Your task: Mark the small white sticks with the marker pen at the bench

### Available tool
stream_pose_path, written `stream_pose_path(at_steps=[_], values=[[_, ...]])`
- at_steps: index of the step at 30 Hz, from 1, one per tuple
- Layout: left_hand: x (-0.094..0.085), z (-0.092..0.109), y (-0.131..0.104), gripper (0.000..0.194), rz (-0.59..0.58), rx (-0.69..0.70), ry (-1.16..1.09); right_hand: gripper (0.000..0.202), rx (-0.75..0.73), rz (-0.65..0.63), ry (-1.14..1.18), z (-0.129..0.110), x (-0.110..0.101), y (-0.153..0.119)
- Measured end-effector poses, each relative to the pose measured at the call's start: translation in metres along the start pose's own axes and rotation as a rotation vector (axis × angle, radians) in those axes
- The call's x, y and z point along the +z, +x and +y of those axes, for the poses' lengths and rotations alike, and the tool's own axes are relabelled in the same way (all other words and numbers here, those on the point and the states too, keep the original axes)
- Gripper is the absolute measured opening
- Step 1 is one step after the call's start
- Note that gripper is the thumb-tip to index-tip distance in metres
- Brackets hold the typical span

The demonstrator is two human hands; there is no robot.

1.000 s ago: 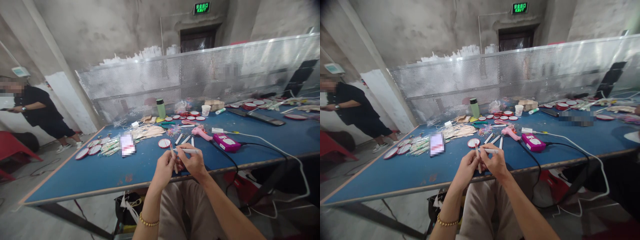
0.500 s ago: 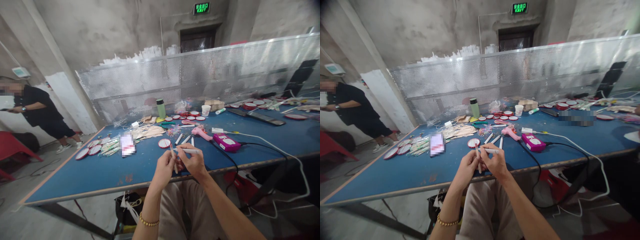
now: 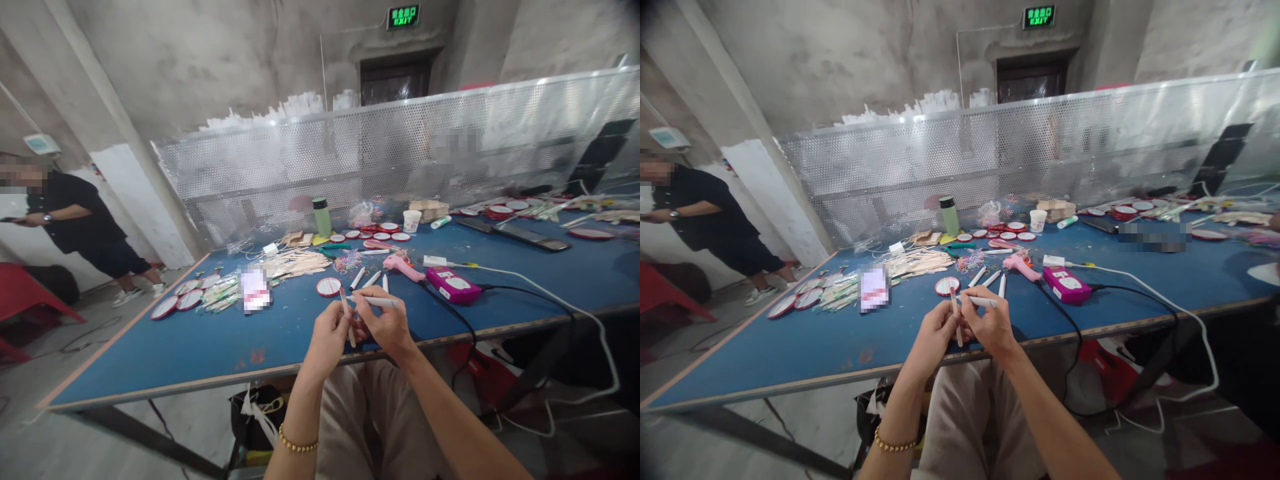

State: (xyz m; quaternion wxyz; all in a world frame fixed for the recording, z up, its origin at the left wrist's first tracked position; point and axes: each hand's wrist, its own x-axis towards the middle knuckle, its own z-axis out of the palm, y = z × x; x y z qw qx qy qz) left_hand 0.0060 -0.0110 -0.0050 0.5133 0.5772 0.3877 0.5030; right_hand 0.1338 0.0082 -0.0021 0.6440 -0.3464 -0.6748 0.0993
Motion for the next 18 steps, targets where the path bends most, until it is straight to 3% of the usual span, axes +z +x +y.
stream_pose_path(at_steps=[18], values=[[0.0008, -0.0008, 0.0003, 0.035, 0.006, 0.009, 0.014, 0.017, 0.000, -0.017, 0.055, -0.0021, -0.0009, -0.0009]])
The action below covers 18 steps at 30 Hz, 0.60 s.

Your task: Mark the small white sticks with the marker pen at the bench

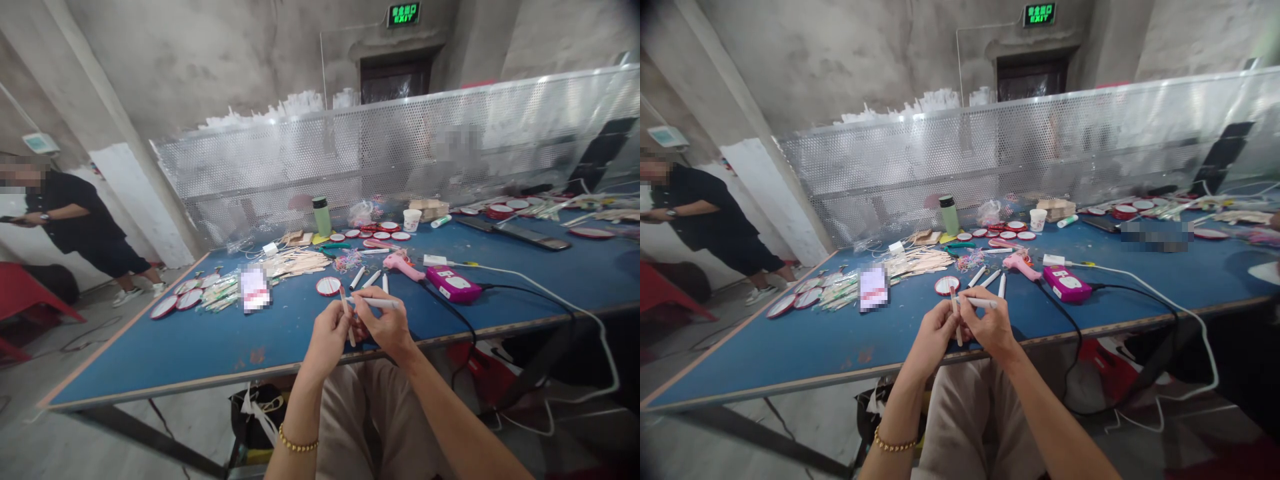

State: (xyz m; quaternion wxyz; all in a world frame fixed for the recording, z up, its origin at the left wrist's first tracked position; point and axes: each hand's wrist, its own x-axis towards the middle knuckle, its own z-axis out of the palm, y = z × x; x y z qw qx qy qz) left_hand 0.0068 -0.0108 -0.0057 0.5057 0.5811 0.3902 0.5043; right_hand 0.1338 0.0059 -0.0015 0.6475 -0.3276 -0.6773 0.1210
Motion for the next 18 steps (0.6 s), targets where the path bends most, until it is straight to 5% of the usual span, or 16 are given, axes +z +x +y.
stream_pose_path(at_steps=[18], values=[[-0.0029, -0.0041, 0.0009, 0.037, -0.007, 0.026, 0.082, 0.016, -0.007, -0.036, -0.004, 0.0006, 0.0004, -0.0002]])
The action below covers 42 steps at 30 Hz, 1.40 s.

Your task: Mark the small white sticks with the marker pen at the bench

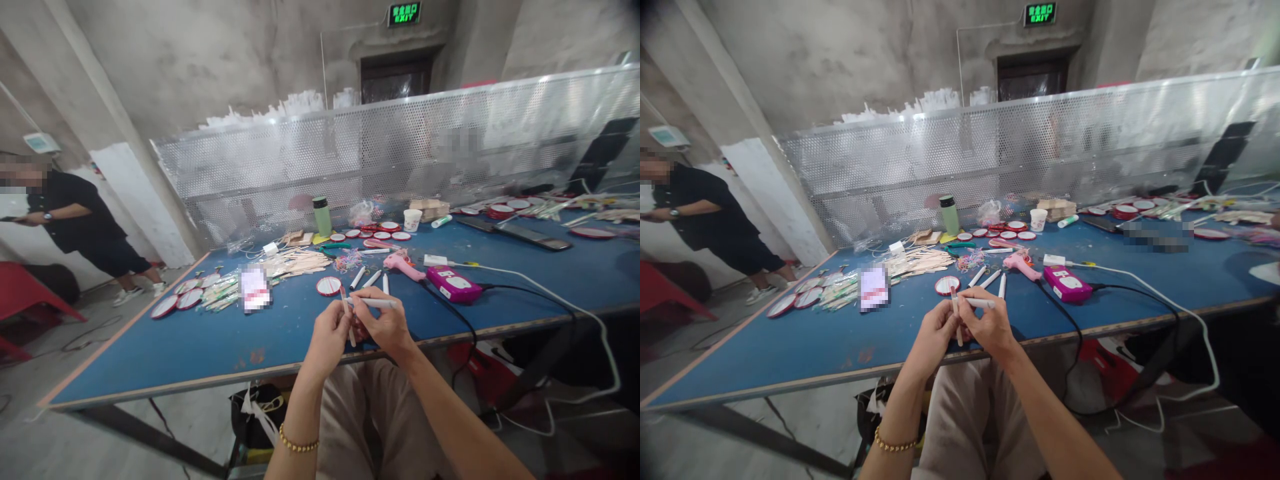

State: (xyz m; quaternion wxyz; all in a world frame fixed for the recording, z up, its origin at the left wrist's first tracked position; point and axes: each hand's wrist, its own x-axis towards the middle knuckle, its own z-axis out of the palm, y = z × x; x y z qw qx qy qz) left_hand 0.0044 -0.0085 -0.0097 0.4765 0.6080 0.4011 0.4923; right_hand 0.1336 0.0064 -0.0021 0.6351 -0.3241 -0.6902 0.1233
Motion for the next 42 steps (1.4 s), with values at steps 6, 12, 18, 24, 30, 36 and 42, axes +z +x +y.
stream_pose_path(at_steps=[6, 12, 18, 24, 30, 36, 42], values=[[0.0007, 0.0032, -0.0007, 0.038, 0.006, 0.005, -0.006, 0.017, 0.019, -0.017, -0.007, 0.0003, 0.0001, 0.0001], [0.0015, 0.0036, -0.0006, 0.037, 0.012, -0.005, -0.028, 0.017, 0.012, 0.010, -0.002, -0.0012, -0.0008, 0.0007], [0.0016, 0.0013, 0.0005, 0.037, 0.010, -0.006, -0.049, 0.018, 0.019, 0.005, -0.007, -0.0002, -0.0011, 0.0004], [0.0021, 0.0038, -0.0003, 0.037, 0.013, -0.008, -0.035, 0.017, 0.006, 0.004, -0.004, -0.0007, -0.0009, 0.0008], [0.0010, 0.0018, -0.0003, 0.038, 0.012, 0.005, -0.025, 0.018, 0.036, -0.015, -0.017, -0.0002, -0.0008, 0.0003], [0.0016, 0.0020, -0.0005, 0.037, 0.010, -0.018, -0.071, 0.017, 0.023, 0.021, -0.006, -0.0005, -0.0003, 0.0001], [0.0020, 0.0048, -0.0011, 0.038, 0.006, -0.039, -0.085, 0.018, 0.015, 0.040, -0.028, -0.0010, -0.0004, 0.0005]])
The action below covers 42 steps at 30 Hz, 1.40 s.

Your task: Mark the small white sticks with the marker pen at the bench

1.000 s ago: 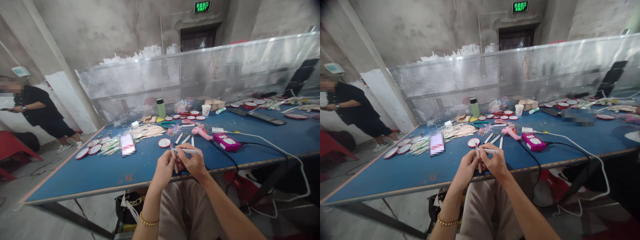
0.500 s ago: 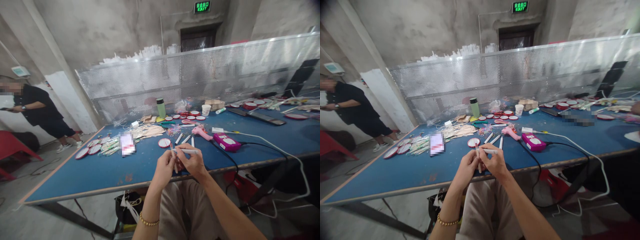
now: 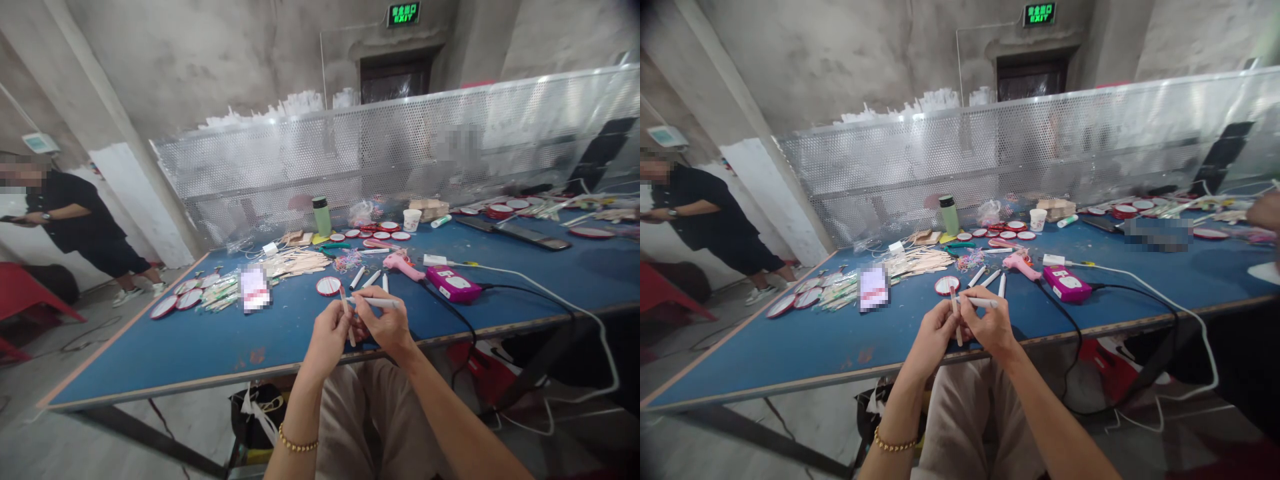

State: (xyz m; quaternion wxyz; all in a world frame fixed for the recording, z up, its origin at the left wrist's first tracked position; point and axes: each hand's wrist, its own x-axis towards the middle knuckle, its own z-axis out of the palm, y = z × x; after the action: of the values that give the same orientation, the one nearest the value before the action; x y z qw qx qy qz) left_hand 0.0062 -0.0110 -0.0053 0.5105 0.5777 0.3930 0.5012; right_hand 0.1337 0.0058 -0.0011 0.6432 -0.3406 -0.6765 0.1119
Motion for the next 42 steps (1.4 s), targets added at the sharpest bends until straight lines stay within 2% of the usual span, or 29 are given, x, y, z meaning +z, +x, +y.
stream_pose_path(at_steps=[19, 24, 28, 42], values=[[-0.0008, -0.0020, 0.0008, 0.037, 0.004, 0.026, 0.044, 0.017, -0.003, -0.035, 0.018, 0.0003, 0.0007, 0.0009], [-0.0003, -0.0016, 0.0004, 0.038, 0.004, 0.020, 0.031, 0.017, 0.034, -0.030, 0.023, -0.0007, 0.0001, 0.0003], [0.0003, -0.0012, 0.0002, 0.038, -0.005, 0.012, 0.006, 0.017, 0.002, -0.002, 0.022, -0.0007, -0.0002, -0.0002], [-0.0001, -0.0002, -0.0004, 0.037, 0.010, 0.044, 0.043, 0.017, 0.003, -0.038, 0.005, -0.0003, -0.0004, 0.0002]])
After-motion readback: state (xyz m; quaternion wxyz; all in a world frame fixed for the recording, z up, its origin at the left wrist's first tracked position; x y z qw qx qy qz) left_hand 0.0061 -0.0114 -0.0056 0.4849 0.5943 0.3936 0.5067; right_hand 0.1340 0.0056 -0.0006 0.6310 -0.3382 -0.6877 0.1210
